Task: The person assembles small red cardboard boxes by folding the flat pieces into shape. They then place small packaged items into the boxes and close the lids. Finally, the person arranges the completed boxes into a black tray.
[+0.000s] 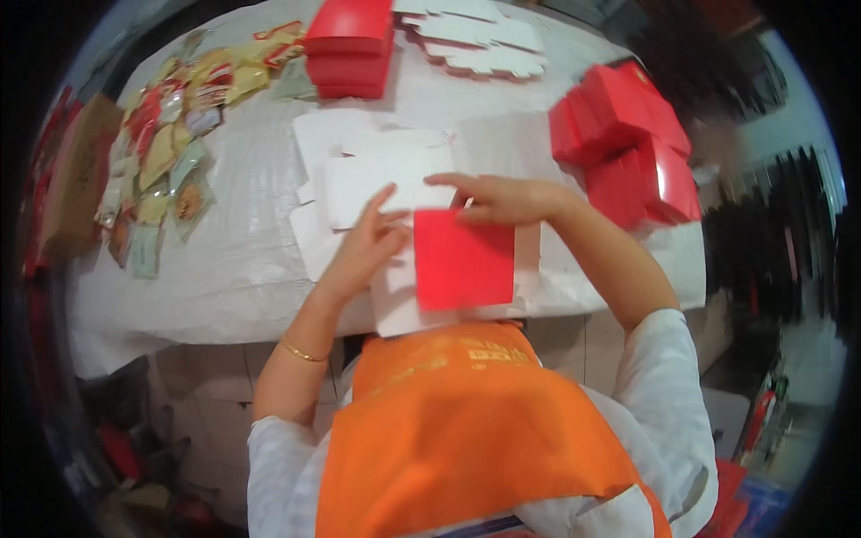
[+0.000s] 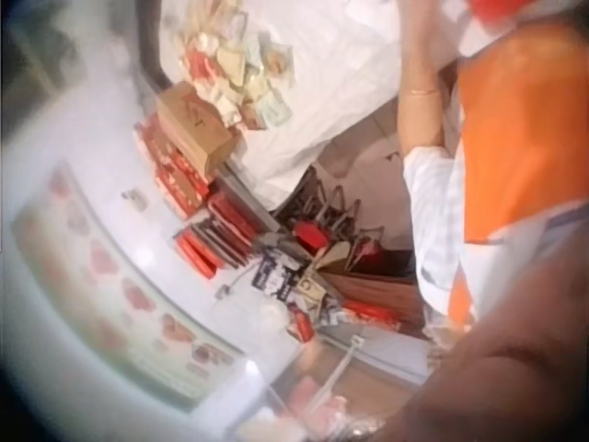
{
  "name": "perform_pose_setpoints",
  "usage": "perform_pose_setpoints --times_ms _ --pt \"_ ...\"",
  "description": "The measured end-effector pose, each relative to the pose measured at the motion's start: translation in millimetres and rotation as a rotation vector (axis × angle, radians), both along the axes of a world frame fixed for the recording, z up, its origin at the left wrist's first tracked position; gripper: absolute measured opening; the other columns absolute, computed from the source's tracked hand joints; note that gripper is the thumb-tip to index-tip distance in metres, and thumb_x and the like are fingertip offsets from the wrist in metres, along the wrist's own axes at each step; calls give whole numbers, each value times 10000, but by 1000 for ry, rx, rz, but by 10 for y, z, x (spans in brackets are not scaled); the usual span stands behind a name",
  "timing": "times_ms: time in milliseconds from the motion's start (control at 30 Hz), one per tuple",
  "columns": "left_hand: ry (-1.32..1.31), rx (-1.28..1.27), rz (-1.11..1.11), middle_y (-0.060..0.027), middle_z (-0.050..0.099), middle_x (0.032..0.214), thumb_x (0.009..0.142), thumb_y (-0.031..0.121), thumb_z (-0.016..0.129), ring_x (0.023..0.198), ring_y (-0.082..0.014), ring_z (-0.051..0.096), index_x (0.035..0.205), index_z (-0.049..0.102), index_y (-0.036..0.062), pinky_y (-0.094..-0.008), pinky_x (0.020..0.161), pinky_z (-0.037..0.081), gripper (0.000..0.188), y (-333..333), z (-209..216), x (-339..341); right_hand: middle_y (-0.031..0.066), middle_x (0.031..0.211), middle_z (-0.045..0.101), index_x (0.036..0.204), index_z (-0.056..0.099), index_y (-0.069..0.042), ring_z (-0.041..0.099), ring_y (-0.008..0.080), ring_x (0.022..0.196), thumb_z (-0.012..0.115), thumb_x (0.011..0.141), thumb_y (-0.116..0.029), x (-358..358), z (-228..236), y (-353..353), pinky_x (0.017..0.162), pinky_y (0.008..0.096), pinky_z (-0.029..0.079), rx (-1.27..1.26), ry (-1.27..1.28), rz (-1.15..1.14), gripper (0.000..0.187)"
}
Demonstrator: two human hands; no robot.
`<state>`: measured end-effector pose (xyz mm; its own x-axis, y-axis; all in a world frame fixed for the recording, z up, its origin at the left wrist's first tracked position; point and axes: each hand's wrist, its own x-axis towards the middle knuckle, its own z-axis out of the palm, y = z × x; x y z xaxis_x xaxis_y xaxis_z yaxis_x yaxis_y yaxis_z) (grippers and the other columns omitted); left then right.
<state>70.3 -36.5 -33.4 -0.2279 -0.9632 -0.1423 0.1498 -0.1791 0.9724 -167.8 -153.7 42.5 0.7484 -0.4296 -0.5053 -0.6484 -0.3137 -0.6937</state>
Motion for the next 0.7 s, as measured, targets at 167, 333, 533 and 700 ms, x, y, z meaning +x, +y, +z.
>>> perform_pose_setpoints --times_ms 167,333,533,700 --pt "-162 -179 55 -59 673 1081 974 215 630 895 -171 650 1352 498 -33 -288 822 529 471 92 -155 119 147 1052 672 1439 434 -111 648 295 981 575 963 -105 838 550 387 926 393 484 -697 -58 378 496" --pt "497 70 704 -83 632 1206 1029 264 555 1075 -166 602 1312 534 -25 -314 926 496 405 644 -161 427 105 900 684 1116 653 -42 661 177 790 640 890 -5 1091 489 -117 739 317 527 -700 -761 -91 230" --pt "643 -28 1040 -97 565 1304 1002 138 556 1192 -188 555 1397 421 -19 -342 1024 448 446 1320 -305 933 47 938 687 1047 635 10 641 127 802 600 974 -137 2373 -95 -567 716 272 516 -514 -489 -71 167" --pt "450 33 1083 -101 573 1273 846 -56 638 1176 -187 562 1379 435 -12 -351 1002 468 572 1660 -535 967 94 919 674 1065 621 26 630 165 783 652 887 -549 4009 -923 -948 642 322 523 130 -271 -349 603"
